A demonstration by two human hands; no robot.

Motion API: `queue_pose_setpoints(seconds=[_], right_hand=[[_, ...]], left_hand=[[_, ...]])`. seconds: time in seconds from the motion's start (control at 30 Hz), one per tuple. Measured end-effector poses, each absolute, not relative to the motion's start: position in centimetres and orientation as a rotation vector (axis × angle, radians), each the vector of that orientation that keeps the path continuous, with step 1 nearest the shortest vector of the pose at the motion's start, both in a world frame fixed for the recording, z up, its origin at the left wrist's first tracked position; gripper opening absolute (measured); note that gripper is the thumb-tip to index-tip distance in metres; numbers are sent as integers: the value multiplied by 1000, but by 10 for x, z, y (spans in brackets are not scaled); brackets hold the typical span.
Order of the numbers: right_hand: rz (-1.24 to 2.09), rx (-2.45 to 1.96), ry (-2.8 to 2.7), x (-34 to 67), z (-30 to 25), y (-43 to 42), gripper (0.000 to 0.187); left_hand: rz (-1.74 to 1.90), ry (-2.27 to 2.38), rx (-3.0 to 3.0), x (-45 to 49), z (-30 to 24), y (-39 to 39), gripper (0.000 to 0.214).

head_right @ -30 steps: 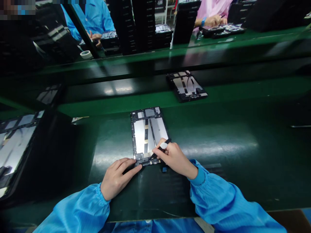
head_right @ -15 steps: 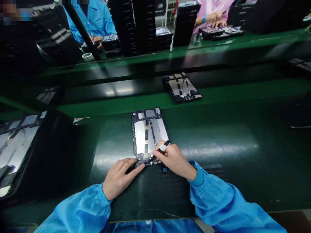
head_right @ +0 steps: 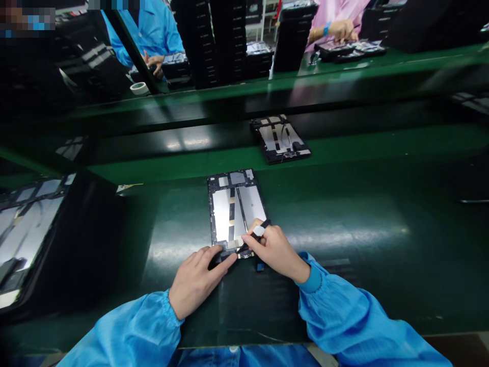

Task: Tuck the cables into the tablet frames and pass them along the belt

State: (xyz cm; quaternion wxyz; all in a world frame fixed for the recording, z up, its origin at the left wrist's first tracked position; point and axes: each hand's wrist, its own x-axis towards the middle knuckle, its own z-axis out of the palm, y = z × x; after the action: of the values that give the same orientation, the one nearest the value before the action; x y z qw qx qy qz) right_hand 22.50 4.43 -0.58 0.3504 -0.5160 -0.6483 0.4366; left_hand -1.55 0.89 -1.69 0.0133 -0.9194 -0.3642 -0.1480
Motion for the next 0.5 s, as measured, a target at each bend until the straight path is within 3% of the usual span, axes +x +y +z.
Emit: queue_pose_setpoints(seconds=[0.13, 0.23, 0.37, 0.5], right_hand=[[962, -1299, -1324, 225, -15, 44, 29], [1017, -1252, -1133, 221, -21, 49, 33], [1086, -1203, -1075, 216, -23, 69, 41], [964, -1255, -1074, 230, -23, 108, 55]], left_hand=[[-682, -1104, -2925, -26, -13, 12, 29], [-768, -1028, -2858, -16, -13, 14, 19], [-573, -933, -2811, 14, -19, 39, 30], [-395, -1233, -2658, 18, -24, 110, 36]])
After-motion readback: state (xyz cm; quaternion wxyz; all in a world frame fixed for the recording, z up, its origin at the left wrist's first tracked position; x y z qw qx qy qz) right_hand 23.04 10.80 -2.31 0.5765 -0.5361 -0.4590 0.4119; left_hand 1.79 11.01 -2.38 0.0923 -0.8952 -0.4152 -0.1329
